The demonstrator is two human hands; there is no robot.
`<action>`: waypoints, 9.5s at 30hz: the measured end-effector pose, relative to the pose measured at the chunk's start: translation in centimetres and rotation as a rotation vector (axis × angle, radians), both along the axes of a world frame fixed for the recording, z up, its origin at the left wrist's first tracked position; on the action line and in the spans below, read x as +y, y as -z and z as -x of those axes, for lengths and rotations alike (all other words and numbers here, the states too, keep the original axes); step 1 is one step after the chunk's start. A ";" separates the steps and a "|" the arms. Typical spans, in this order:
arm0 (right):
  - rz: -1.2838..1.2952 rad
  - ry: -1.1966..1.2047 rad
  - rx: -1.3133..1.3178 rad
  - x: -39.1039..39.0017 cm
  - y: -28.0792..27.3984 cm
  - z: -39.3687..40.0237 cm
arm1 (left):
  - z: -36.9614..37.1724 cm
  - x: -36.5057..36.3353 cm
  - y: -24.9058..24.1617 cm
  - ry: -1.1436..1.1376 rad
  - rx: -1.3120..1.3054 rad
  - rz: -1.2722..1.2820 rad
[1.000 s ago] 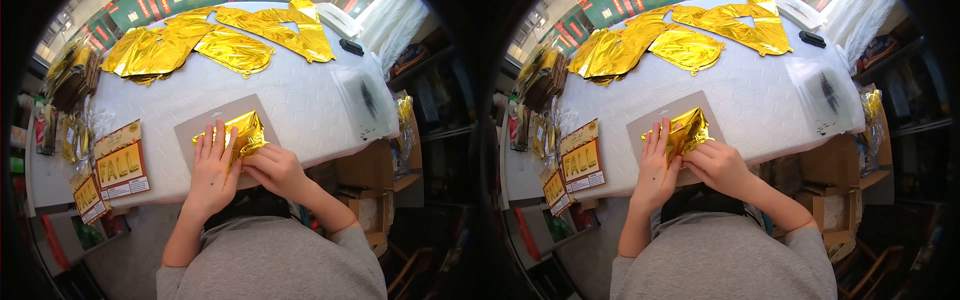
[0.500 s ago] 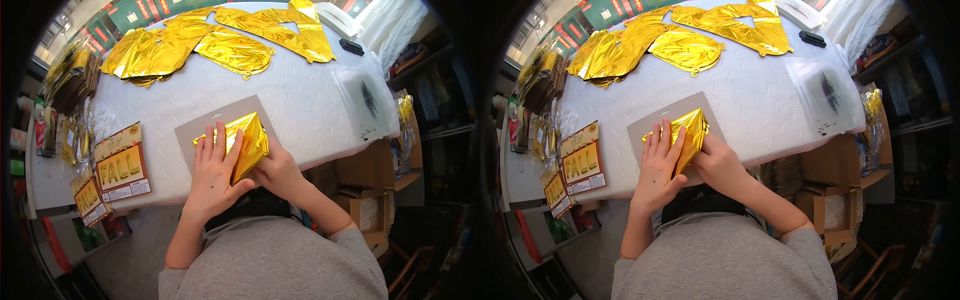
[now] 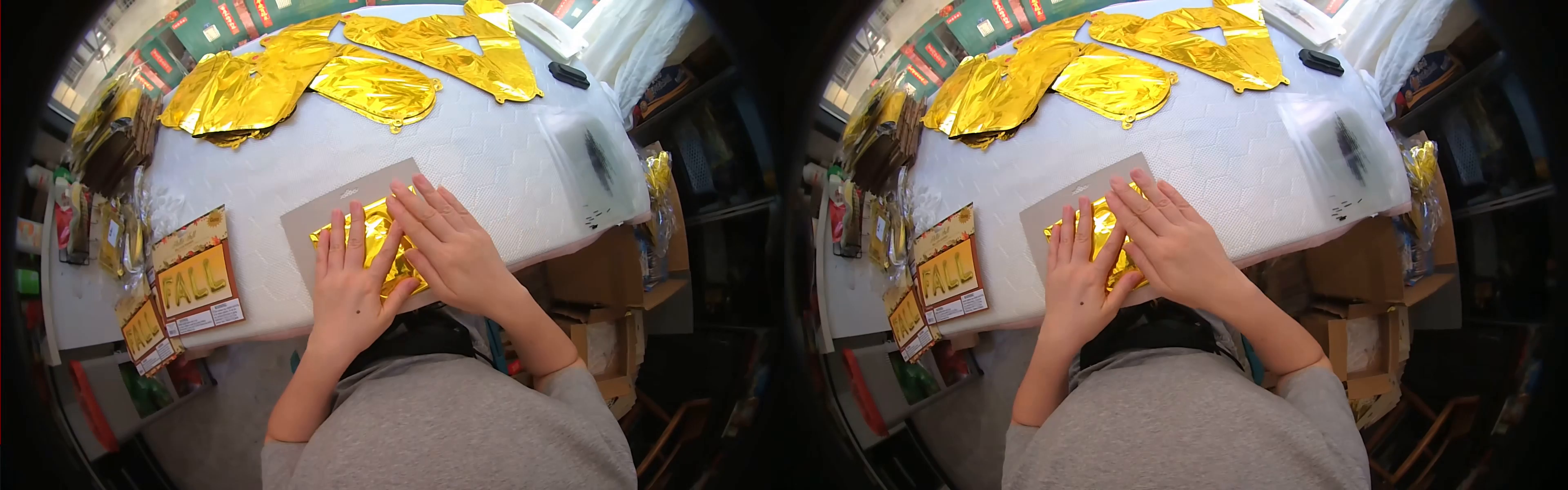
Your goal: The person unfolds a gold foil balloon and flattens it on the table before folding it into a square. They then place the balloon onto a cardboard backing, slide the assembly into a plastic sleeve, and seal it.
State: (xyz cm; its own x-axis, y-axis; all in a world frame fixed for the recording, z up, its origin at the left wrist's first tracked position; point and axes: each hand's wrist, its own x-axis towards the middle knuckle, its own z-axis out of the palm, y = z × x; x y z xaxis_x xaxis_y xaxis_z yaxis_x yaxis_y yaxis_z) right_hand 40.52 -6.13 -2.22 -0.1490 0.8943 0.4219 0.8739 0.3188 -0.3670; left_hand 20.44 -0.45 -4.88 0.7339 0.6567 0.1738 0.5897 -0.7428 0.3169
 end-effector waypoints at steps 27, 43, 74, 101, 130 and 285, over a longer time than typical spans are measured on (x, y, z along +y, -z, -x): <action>0.036 0.994 -0.183 -5.1 5.6 -20.1 | 1.6 0.6 -1.4 0.112 0.050 0.071; 0.091 0.273 0.305 -5.7 0.7 -4.8 | 3.2 -0.1 -1.1 0.312 -0.094 0.109; -0.003 -0.019 -0.138 -3.9 0.0 -6.9 | 0.1 0.5 -1.8 0.824 0.115 0.138; 0.072 -0.017 -0.293 -8.6 -2.8 -6.1 | -0.7 -0.1 -2.1 0.668 0.160 0.098; 0.011 0.020 0.139 -5.1 0.6 -4.7 | -1.1 3.4 -2.4 0.913 0.118 0.150; -0.012 0.314 0.160 -2.3 2.3 -7.0 | 4.0 -2.4 -0.9 0.249 -0.154 0.113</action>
